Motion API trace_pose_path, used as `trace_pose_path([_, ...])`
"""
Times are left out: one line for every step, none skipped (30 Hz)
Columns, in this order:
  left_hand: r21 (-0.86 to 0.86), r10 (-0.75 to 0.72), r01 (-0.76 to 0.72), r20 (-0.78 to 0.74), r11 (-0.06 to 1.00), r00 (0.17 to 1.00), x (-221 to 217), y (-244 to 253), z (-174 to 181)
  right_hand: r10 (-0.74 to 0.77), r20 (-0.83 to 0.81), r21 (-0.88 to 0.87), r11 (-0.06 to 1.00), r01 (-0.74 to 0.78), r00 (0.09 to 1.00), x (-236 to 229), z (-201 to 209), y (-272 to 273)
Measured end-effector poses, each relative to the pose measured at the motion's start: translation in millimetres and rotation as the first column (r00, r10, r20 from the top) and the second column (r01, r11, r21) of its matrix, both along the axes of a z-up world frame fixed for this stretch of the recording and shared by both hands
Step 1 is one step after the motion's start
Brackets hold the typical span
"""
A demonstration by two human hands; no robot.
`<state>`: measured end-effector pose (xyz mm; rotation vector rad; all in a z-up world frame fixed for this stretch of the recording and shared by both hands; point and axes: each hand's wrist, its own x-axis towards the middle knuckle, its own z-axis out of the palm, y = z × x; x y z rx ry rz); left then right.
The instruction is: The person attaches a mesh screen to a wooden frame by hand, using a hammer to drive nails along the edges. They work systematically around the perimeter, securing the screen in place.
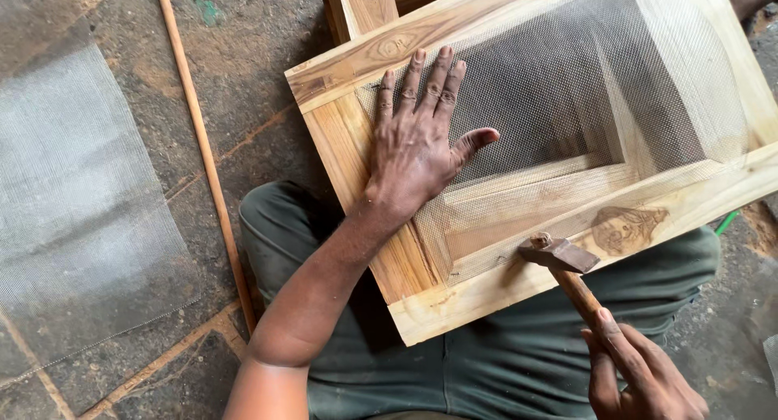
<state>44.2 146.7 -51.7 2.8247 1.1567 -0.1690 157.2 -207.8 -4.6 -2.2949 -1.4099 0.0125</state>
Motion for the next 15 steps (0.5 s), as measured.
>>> trace_pose_path([-0.001, -0.005, 0.005, 0.025, 1.0, 1.0, -0.2, 0.7, 0.7, -0.033, -0.023, 0.014, 0.999, 0.033, 0.999, -3.5, 2.4, 1.7])
trace_pose_path([-0.002, -0.01, 0.01, 0.05, 1.0, 0.999, -1.6, 0.6, 2.9, -0.025, -0.009, 0.019, 0.999, 0.025, 1.0, -6.1, 4.0, 4.2])
trace_pose_path([-0.01, -0.016, 0.017, 0.077, 1.0, 0.997, -2.8, -2.6, 6.0, -0.019, 0.007, 0.019, 1.0, 0.019, 1.0, -7.1, 5.8, 5.5])
trace_pose_path([0.015, -0.086, 0.085, 0.137, 0.996, 0.987, -6.6, -9.3, 10.0, -0.013, 0.023, 0.018, 1.0, 0.013, 1.0, -7.0, 6.9, 7.0])
trace_pose_path([0.033, -0.158, 0.154, 0.197, 0.987, 0.968, -14.4, -23.2, 13.7, -0.019, 0.024, 0.031, 0.999, 0.018, 1.0, -8.7, 9.0, 7.1])
trace_pose_path([0.054, -0.227, 0.221, 0.256, 0.974, 0.94, -22.1, -39.5, 17.6, -0.023, 0.024, 0.045, 0.999, 0.022, 0.999, -10.7, 9.3, 8.4])
trace_pose_path([0.027, -0.292, 0.301, 0.336, 0.953, 0.896, -31.0, -60.9, 22.5, -0.023, 0.02, 0.044, 0.999, 0.023, 1.0, -11.3, 11.7, 7.4])
trace_pose_path([0.006, -0.348, 0.38, 0.416, 0.925, 0.84, -39.9, -83.3, 27.7, -0.024, 0.016, 0.043, 0.999, 0.023, 1.0, -12.4, 14.6, 6.3])
trace_pose_path([-0.076, -0.322, 0.391, 0.439, 0.917, 0.839, -47.3, -101.7, 32.5, -0.017, 0.01, 0.034, 0.999, 0.017, 1.0, -11.0, 15.9, 8.2])
trace_pose_path([-0.157, -0.294, 0.402, 0.459, 0.902, 0.839, -54.3, -119.4, 37.0, -0.011, 0.004, 0.026, 1.0, 0.011, 1.0, -10.4, 17.6, 9.7])
trace_pose_path([-0.238, -0.261, 0.408, 0.475, 0.881, 0.84, -58.9, -131.0, 38.5, -0.011, 0.007, 0.01, 1.0, 0.011, 1.0, -10.3, 19.3, 9.6])
trace_pose_path([-0.22, -0.258, 0.399, 0.48, 0.89, 0.839, -61.4, -137.7, 37.7, -0.011, 0.01, -0.007, 1.0, 0.012, 1.0, -10.4, 20.6, 8.7])
trace_pose_path([-0.199, -0.254, 0.388, 0.485, 0.9, 0.837, -62.6, -142.6, 36.4, -0.009, 0.015, -0.021, 1.0, 0.01, 1.0, -9.7, 21.0, 8.0])
trace_pose_path([-0.177, -0.25, 0.377, 0.491, 0.909, 0.835, -63.2, -145.2, 34.9, -0.009, 0.016, -0.02, 1.0, 0.009, 1.0, -9.0, 20.0, 7.4])
trace_pose_path([-0.177, -0.249, 0.374, 0.488, 0.91, 0.836, -62.7, -146.1, 33.3, -0.008, 0.019, -0.015, 1.0, 0.009, 1.0, -8.1, 17.8, 7.4])
